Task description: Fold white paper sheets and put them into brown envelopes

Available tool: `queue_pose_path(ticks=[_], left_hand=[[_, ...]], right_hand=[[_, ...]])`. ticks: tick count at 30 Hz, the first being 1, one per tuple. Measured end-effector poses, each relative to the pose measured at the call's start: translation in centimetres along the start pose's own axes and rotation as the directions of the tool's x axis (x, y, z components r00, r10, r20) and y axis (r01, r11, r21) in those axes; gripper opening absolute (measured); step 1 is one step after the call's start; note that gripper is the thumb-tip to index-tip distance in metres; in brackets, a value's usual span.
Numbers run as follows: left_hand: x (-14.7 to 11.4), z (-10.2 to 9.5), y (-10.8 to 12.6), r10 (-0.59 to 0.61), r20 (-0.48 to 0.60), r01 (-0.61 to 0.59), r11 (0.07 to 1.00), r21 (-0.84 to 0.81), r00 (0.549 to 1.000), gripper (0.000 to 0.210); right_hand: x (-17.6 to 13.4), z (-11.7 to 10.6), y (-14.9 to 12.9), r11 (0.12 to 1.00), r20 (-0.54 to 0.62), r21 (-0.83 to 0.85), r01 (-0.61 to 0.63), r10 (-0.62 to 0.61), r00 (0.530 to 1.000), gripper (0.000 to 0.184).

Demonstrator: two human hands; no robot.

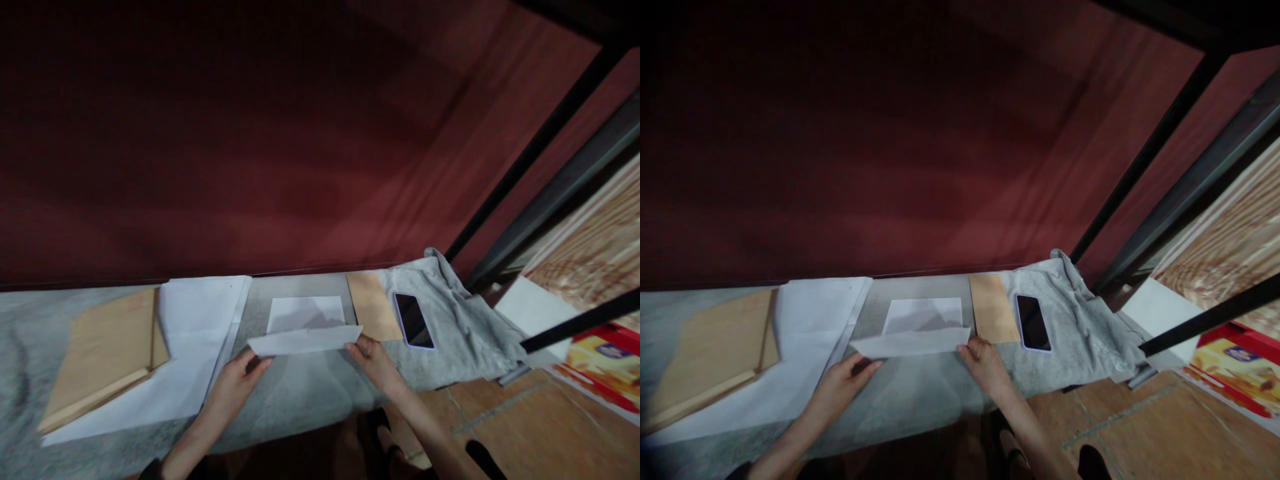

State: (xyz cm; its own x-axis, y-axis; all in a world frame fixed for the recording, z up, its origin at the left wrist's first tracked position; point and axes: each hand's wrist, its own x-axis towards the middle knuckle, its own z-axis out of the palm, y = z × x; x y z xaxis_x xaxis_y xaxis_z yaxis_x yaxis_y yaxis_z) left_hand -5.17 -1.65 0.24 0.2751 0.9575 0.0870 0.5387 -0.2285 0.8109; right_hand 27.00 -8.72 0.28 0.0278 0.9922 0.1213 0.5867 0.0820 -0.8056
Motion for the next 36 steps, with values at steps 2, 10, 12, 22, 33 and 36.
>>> queue_pose_path(ticks=[2,10,12,22,33,36], left_hand=[[0.2,0.2,0.2,-0.031,-0.016,0.031,1.0,-0.003,0.999,0.034],[0.7,1.2,0.1,-0.065,-0.081,0.06,0.996,-0.065,0.995,0.03],[0.7,1.1,0.1,-0.067,-0.078,0.059,0.994,-0.093,0.995,0.03],[1.2,0.0,0.5,-0.199,0.06,0.208,0.925,-0.318,0.978,0.043],[0.8,1.1,-0.3,-0.111,-0.048,0.11,0.994,-0.024,0.993,0.066],[0.5,1.0,0.1,-0.096,-0.045,0.099,0.992,0.082,0.994,0.073]], right_hand=[[0.3,0.4,0.2,1.0,-0.053,0.0,-0.026,0.026,0.998,0.037],[0.9,1.7,0.4,0.989,-0.115,-0.1,-0.11,0.098,0.989,0.024],[0.9,1.7,0.5,0.99,-0.103,-0.095,-0.102,0.092,0.99,0.023],[1.2,1.6,1.4,0.981,-0.035,0.182,-0.069,0.077,0.996,0.028],[0.5,3.5,1.2,0.975,-0.182,-0.191,-0.114,0.079,0.98,0.058],[0.2,3.6,0.9,0.942,-0.171,-0.321,-0.099,0.045,0.984,0.062]])
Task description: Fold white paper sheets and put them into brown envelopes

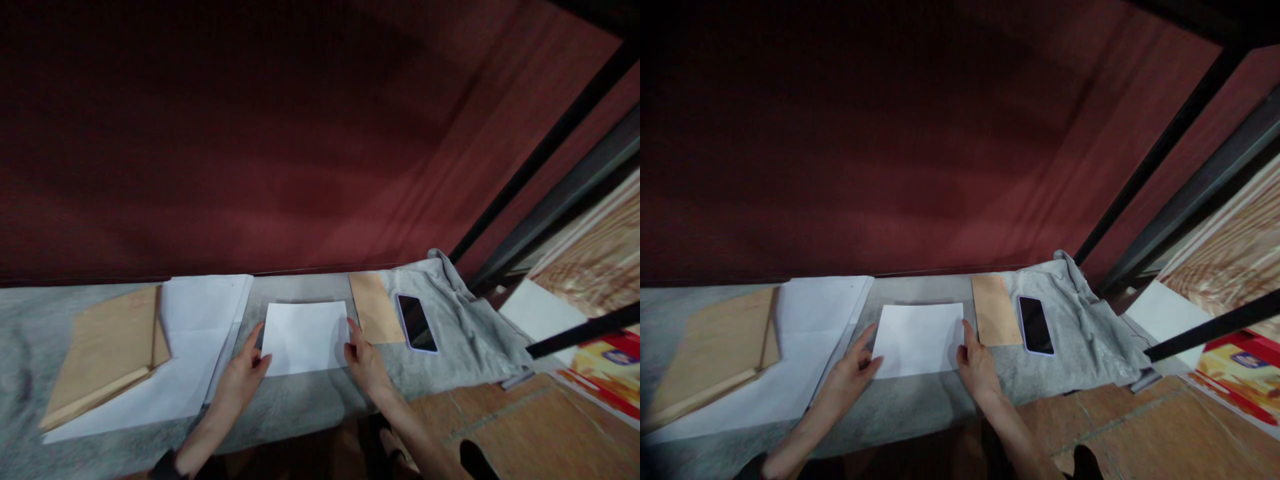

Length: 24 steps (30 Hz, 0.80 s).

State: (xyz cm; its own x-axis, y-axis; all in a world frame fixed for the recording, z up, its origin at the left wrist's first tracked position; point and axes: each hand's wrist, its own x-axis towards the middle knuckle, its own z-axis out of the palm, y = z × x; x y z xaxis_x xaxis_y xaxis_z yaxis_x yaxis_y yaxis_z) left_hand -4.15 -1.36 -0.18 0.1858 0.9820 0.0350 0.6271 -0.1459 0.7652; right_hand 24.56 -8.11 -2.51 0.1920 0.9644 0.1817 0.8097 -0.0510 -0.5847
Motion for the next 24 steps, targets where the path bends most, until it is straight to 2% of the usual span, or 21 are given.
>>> queue_pose_path(ticks=[3,7,13,20,24], left_hand=[[-0.1,0.0,0.2,0.001,0.025,-0.003,0.997,0.072,1.0,0.075],[0.1,0.2,0.0,-0.021,0.059,0.012,0.988,0.156,0.998,0.067],[0.3,0.4,0.2,-0.07,0.105,0.035,0.952,0.305,0.992,0.054],[0.0,0.3,1.3,-0.101,0.156,0.024,0.902,0.431,0.983,0.048],[-0.2,0.2,1.9,-0.11,0.168,0.012,0.866,0.5,0.98,0.047]], right_hand=[[-0.1,-0.2,-0.4,0.994,0.022,-0.105,0.032,-0.03,0.999,0.06],[0.0,-0.5,-0.7,0.98,0.074,-0.178,0.086,-0.074,0.995,0.051],[0.2,-0.6,-1.1,0.967,0.099,-0.243,0.077,-0.055,0.994,0.043],[-0.2,-0.8,-1.8,0.947,0.059,-0.319,0.032,-0.014,0.998,0.04],[0.1,-0.7,-2.3,0.947,-0.005,-0.317,0.059,-0.064,0.998,0.037]])
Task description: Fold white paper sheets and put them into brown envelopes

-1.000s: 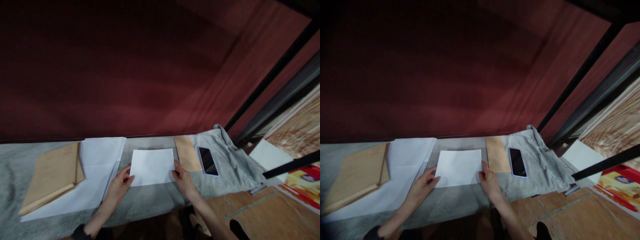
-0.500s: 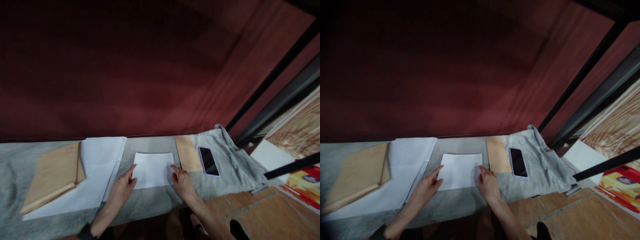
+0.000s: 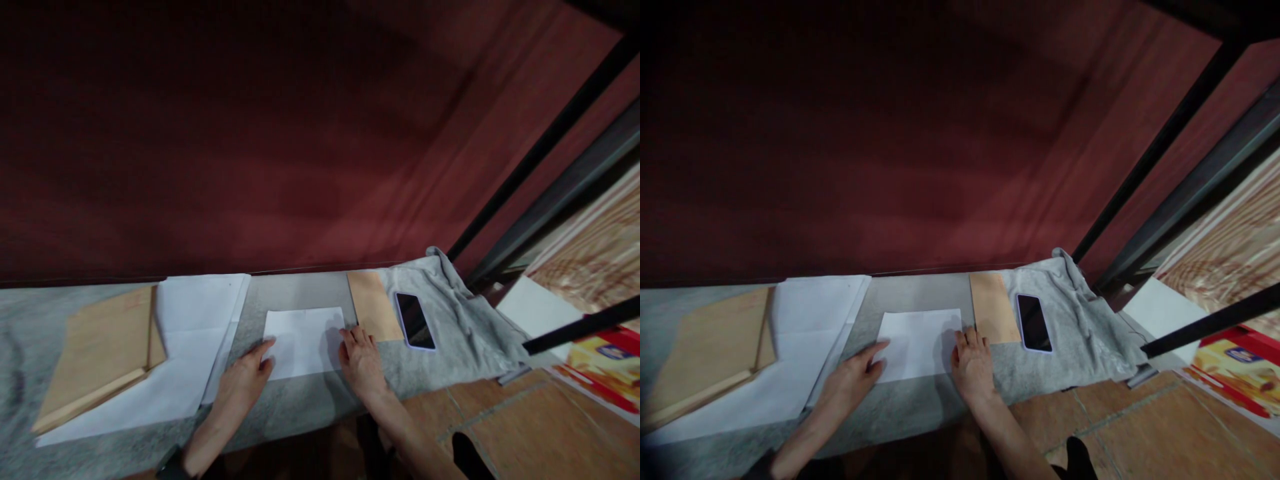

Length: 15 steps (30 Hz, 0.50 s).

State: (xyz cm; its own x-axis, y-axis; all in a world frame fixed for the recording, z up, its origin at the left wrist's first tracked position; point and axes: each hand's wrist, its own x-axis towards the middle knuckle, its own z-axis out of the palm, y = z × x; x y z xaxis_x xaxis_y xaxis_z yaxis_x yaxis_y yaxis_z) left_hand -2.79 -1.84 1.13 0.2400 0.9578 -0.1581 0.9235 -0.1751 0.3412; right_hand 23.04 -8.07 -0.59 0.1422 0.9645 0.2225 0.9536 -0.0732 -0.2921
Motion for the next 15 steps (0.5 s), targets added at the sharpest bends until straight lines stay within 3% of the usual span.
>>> queue_pose_path(ticks=[6,15], left_hand=[[0.2,0.0,0.1,-0.003,0.022,0.002,1.0,0.022,1.0,0.045],[0.3,0.9,-0.4,0.053,-0.072,-0.055,0.998,-0.033,0.996,0.043]], right_hand=[[0.2,1.2,-1.8,0.968,-0.088,0.168,0.187,-0.175,0.981,0.04],[-0.9,3.2,-4.4,0.931,-0.058,0.168,0.325,-0.32,0.946,0.048]])
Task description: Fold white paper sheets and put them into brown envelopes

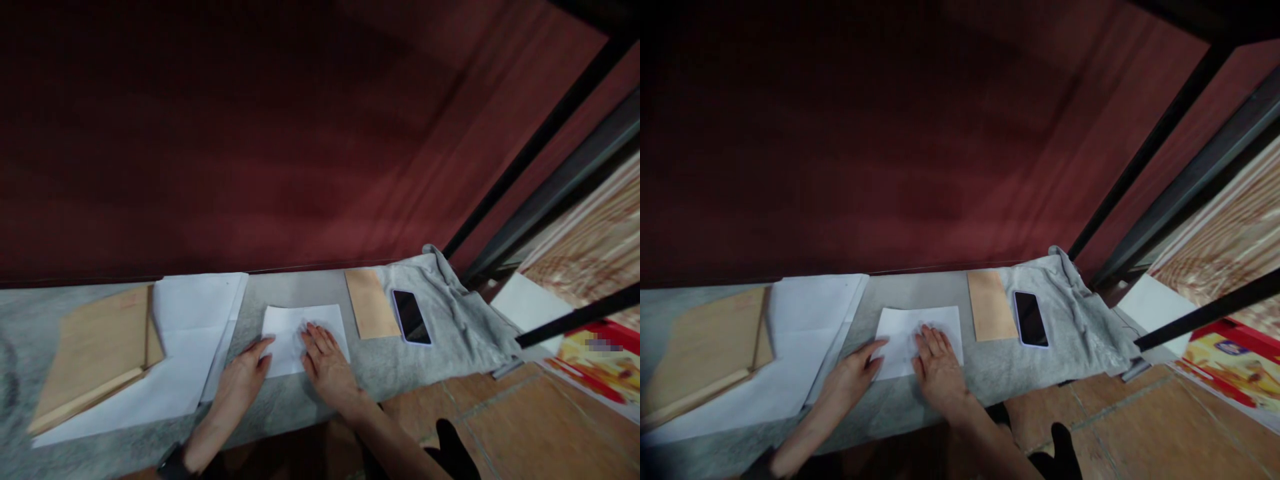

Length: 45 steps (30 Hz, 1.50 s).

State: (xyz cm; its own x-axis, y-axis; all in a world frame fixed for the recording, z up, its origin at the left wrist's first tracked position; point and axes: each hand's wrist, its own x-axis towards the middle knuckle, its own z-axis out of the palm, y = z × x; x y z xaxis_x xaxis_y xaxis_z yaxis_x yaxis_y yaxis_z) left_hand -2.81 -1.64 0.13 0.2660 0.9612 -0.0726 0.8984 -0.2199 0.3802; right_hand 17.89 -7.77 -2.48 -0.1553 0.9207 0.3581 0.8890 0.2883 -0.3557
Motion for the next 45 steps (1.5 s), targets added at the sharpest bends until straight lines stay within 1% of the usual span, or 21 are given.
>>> queue_pose_path(ticks=[3,6,8,10,11,13,15,17,19,20,22,24,26,30,33,34,36,38,40,42,45], left_hand=[[0.1,0.1,0.1,-0.003,0.002,0.003,1.0,-0.001,1.0,0.043],[0.2,0.2,0.0,0.007,-0.002,-0.007,1.0,-0.014,1.0,0.043],[0.2,0.2,-0.2,-0.011,-0.006,0.011,1.0,-0.01,1.0,0.043],[0.0,0.2,-0.2,-0.021,-0.037,0.022,0.999,0.026,0.999,0.042],[-0.1,0.2,-0.2,-0.006,-0.073,0.01,0.998,0.06,0.997,0.041],[-0.1,0.5,0.0,0.077,-0.174,-0.055,0.99,0.128,0.982,0.04],[0.0,1.4,0.5,0.199,-0.267,-0.164,0.975,0.151,0.943,0.04],[0.2,2.8,1.2,0.314,-0.311,-0.288,0.949,0.127,0.897,0.042],[0.4,4.4,1.9,0.403,-0.287,-0.381,0.915,0.13,0.869,0.046],[0.4,5.1,2.2,0.425,-0.264,-0.398,0.905,0.151,0.866,0.048],[0.4,6.2,2.6,0.447,-0.212,-0.406,0.889,0.211,0.869,0.051],[0.3,6.6,2.7,0.448,-0.181,-0.394,0.879,0.267,0.876,0.052],[0.2,6.7,2.7,0.438,-0.18,-0.375,0.877,0.3,0.881,0.052],[0.3,6.4,2.5,0.4,-0.213,-0.322,0.89,0.321,0.892,0.056],[0.4,6.2,2.6,0.387,-0.249,-0.303,0.899,0.317,0.888,0.058],[0.4,6.2,2.8,0.394,-0.262,-0.309,0.898,0.312,0.881,0.058],[0.4,6.3,3.2,0.442,-0.265,-0.36,0.882,0.304,0.857,0.056],[0.2,6.4,3.7,0.513,-0.239,-0.435,0.845,0.312,0.825,0.054],[0.0,6.7,4.0,0.562,-0.211,-0.482,0.81,0.334,0.8,0.052],[-0.2,6.9,4.1,0.58,-0.194,-0.497,0.794,0.351,0.791,0.052],[-0.1,7.0,3.8,0.594,-0.158,-0.52,0.782,0.345,0.789,0.052]], right_hand=[[0.1,0.3,-0.1,0.999,0.026,-0.034,-0.005,0.006,1.0,0.049],[0.3,0.6,-0.2,0.997,0.049,-0.068,-0.034,0.038,0.998,0.049],[0.3,0.8,-0.2,0.996,0.049,-0.077,-0.054,0.058,0.997,0.049],[0.3,0.9,-0.3,0.995,0.044,-0.081,-0.061,0.065,0.997,0.049],[0.3,0.9,-0.3,0.995,0.043,-0.083,-0.061,0.064,0.997,0.049],[0.4,0.8,-0.4,0.994,0.043,-0.089,-0.058,0.061,0.997,0.049],[0.5,0.7,-0.5,0.994,0.043,-0.091,-0.067,0.071,0.997,0.047],[0.8,0.7,-0.4,0.992,0.043,-0.083,-0.09,0.094,0.995,0.046],[1.0,0.7,-0.3,0.991,0.041,-0.074,-0.115,0.118,0.992,0.045],[1.1,0.8,-0.2,0.99,0.039,-0.073,-0.124,0.127,0.991,0.045],[1.3,0.9,0.0,0.987,0.033,-0.088,-0.136,0.139,0.99,0.045],[1.3,0.9,0.4,0.983,0.027,-0.114,-0.145,0.148,0.989,0.045],[1.2,0.9,1.0,0.977,0.014,-0.143,-0.162,0.165,0.986,0.046],[0.8,0.8,2.2,0.959,-0.025,-0.195,-0.208,0.207,0.978,0.051],[0.6,0.8,2.9,0.949,-0.062,-0.206,-0.239,0.231,0.971,0.052],[0.6,0.7,3.1,0.948,-0.071,-0.201,-0.246,0.236,0.969,0.051],[0.7,0.4,3.2,0.948,-0.076,-0.182,-0.26,0.25,0.965,0.049],[1.1,0.0,3.1,0.947,-0.069,-0.157,-0.281,0.274,0.959,0.047],[1.5,-0.5,2.8,0.948,-0.059,-0.127,-0.293,0.288,0.956,0.048],[2.1,-0.7,2.2,0.959,-0.041,-0.095,-0.268,0.265,0.963,0.05],[2.8,-0.5,1.4,0.981,0.011,-0.053,-0.187,0.188,0.982,0.049]])
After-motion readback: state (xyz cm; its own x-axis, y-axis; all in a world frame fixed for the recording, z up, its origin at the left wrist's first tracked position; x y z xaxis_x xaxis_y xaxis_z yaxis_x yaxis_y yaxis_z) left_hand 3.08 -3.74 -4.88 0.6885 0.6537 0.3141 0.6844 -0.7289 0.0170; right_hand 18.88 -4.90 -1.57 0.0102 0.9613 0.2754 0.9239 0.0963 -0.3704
